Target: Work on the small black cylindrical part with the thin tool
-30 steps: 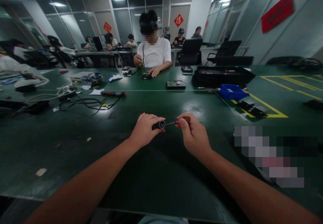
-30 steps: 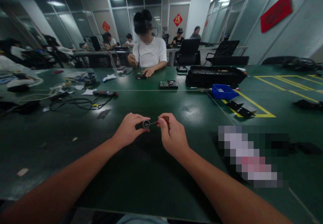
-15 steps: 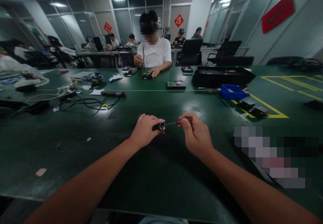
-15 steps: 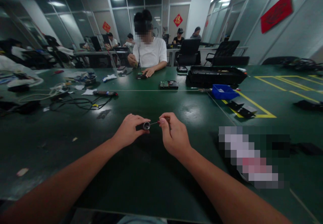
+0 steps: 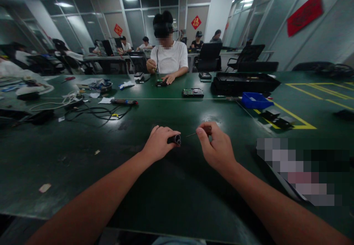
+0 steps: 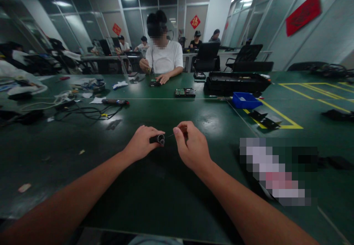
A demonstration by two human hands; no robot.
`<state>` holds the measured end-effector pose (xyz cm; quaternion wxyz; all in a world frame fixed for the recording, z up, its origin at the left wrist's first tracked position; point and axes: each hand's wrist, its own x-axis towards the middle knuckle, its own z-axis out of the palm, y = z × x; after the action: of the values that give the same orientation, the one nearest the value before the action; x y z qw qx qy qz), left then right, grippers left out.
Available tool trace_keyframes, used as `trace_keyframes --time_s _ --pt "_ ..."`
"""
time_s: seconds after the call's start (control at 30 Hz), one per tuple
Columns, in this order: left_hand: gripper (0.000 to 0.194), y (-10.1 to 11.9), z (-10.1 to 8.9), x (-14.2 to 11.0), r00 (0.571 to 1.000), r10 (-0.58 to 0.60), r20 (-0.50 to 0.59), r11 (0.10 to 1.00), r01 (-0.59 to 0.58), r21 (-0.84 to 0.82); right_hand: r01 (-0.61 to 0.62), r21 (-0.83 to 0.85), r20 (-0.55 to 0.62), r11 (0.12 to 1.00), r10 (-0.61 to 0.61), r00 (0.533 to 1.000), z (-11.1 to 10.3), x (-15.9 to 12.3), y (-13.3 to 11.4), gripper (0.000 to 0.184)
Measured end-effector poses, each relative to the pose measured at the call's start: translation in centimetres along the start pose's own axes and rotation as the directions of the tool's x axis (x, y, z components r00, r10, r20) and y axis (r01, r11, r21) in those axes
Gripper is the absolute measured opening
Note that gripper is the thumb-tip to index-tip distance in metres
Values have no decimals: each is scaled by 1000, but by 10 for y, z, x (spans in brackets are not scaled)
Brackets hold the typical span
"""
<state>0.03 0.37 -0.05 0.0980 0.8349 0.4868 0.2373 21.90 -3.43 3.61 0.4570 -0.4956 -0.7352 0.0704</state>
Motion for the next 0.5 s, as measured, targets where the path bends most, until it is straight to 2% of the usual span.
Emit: trace_keyframes --time_s 0.27,0.5 --pt "35 2 -2 -2 1000 5 -26 1000 -5 19 58 -93 53 994 -53 997 1 0 -2 21" --pt "35 2 -3 -1 994 -11 -107 999 8 -33 101 -73 52 992 -98 994 2 2 0 17"
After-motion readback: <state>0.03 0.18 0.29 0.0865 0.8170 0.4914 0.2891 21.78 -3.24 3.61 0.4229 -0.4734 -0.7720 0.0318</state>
